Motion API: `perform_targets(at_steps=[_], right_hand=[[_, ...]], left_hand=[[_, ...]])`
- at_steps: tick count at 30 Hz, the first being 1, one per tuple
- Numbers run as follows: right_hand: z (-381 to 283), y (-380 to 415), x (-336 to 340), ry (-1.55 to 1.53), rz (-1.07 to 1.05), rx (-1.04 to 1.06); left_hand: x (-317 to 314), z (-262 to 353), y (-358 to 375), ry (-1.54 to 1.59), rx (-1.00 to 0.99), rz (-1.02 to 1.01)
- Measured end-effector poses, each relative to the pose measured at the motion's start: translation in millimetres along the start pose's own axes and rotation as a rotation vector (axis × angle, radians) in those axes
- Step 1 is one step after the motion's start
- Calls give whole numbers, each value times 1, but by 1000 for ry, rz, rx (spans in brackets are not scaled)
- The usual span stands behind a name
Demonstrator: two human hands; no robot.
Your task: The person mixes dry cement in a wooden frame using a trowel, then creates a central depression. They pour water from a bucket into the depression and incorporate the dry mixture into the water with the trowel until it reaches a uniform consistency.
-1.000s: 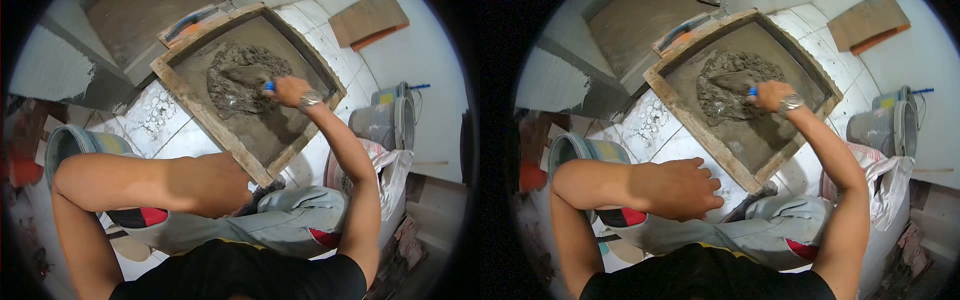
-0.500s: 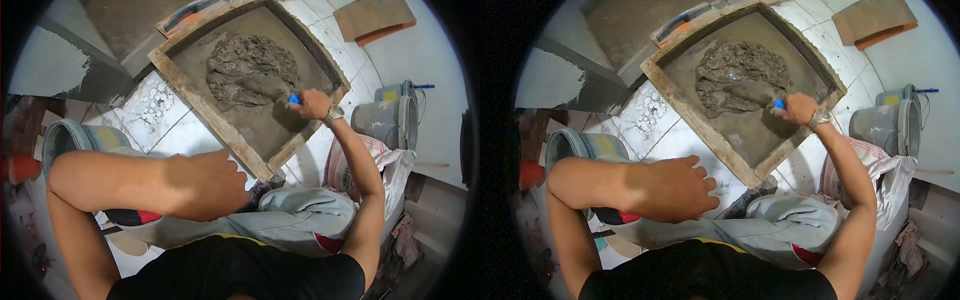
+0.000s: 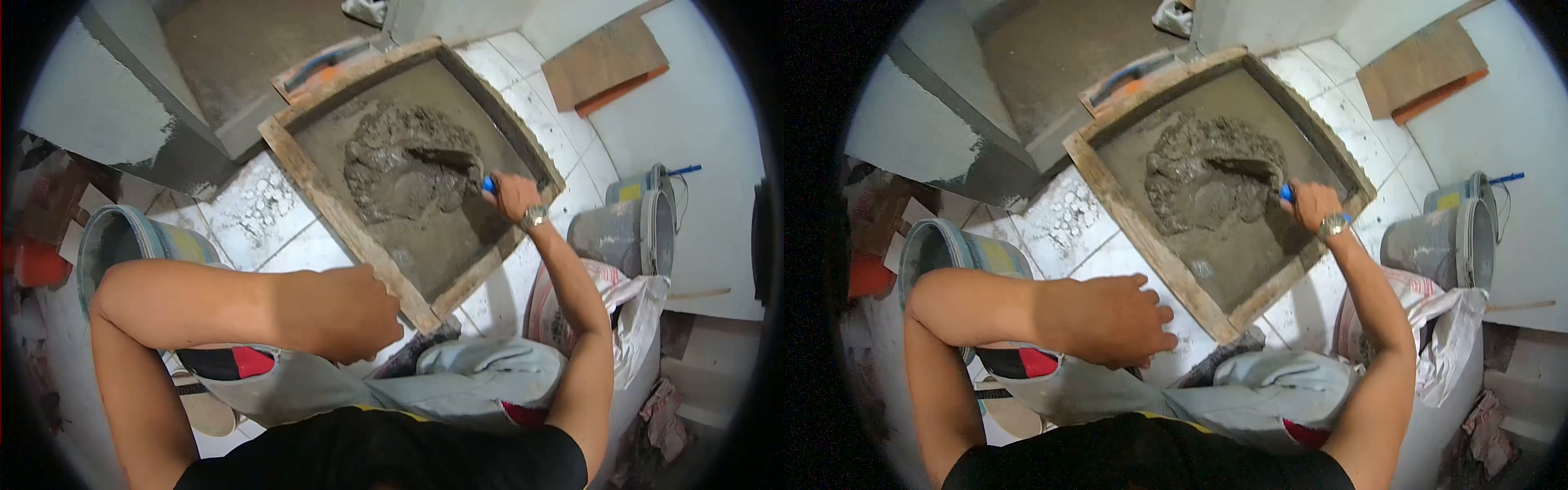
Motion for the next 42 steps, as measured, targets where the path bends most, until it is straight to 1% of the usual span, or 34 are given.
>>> perform_targets(at_steps=[1, 2, 3, 5, 6, 7, 8, 9, 11, 12, 13, 14, 15, 16, 17, 18, 19, 21, 22, 23, 24, 25, 26, 27, 28, 29, 30, 31, 33, 34, 38, 40, 41, 42], right_hand=[[-1, 3, -9, -9, -22, -80], [-5, 8, -17, -30, -30, -90], [-7, 10, -24, -62, -72, -95], [-6, 17, -21, -1, -144, -48], [-3, 20, -17, -85, -77, -62], [-7, 22, -3, -102, -37, -163], [13, 13, -10, -145, 38, -169], [19, 6, 2, -128, 14, -238], [49, -14, -2, -113, -8, -356], [60, -21, -7, -128, 13, -419], [71, -31, -16, -178, -60, -495], [78, -40, -28, -213, -135, -456], [82, -53, -49, -147, -168, -368], [59, -53, -48, -169, -100, -351], [50, -63, -60, -155, -129, -313], [22, -52, -37, -215, -153, -313], [15, -47, -25, -206, -145, -302], [12, -34, -21, -212, 0, -275], [38, -37, -43, -160, 23, -196], [42, -28, -36, -166, -41, -252], [39, -18, -25, -183, -125, -327], [68, -17, -55, -222, -36, -317], [93, -18, -77, -383, -76, -356], [89, -9, -77, -355, -42, -329], [77, 0, -76, -481, -134, -489], [56, 14, -72, -714, -185, -565], [42, 17, -86, -915, -218, -647], [31, 16, -97, -1117, -241, -711], [15, 1, -98, -1208, -252, -704], [9, -11, -93, -1213, -260, -667], [-14, -31, -61, -1072, -218, -585], [-32, -37, -46, -433, 2, -158], [-43, -36, -50, -441, -7, -153], [-53, -30, -59, -434, -29, -215]], left_hand=[[2, 1, 2, 36, -35, -24], [4, 1, 1, 48, -46, -68], [3, 1, -2, 27, -41, -65], [2, 0, -5, 17, -107, 12], [2, 0, -6, 1, -112, 16], [3, 1, -8, -18, -99, 27], [4, 5, -10, -33, -91, -26], [11, 7, -4, 2, -111, -2], [8, 8, -3, 50, -133, 71], [9, 7, -3, 32, -101, 83], [10, 7, -4, 34, -96, 42], [11, 7, -5, 42, -93, 1], [12, 7, -5, 35, -68, 13], [14, 8, -6, 44, -94, 21], [14, 10, -7, 57, -126, 30], [14, 10, -10, 56, -114, 41], [13, 10, -12, 59, -138, 30], [10, 0, -13, 65, -167, 21], [4, -7, -14, 33, -158, 32], [-3, -8, -17, 16, -168, 35], [-6, -8, -13, 51, -115, 21], [-4, -10, -7, 85, -80, -7], [-1, -10, -1, 87, -64, -32], [2, -8, 3, 81, -51, -57], [1, 1, 7, 97, -130, -91], [6, 4, 13, 67, -110, -46], [9, 5, 17, 35, -76, 3], [7, 10, 16, 36, -105, -14], [8, 25, 15, 72, -187, 152], [8, 31, 10, 93, -220, 97], [9, 32, -1, 81, -244, 83], [8, 24, -1, 17, -130, -79], [10, 22, 0, 29, -127, -84], [11, 20, 1, 28, -94, -89]])
Point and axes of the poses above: each hand's wrist, its own y-axis away from the middle knuckle, its own x-axis out of the back of the hand, z = x × y, the point moved 3 cm from there along -y, towards the middle knuckle, and after that the axes turned 7 degrees about -y, right-handed, at the moved point
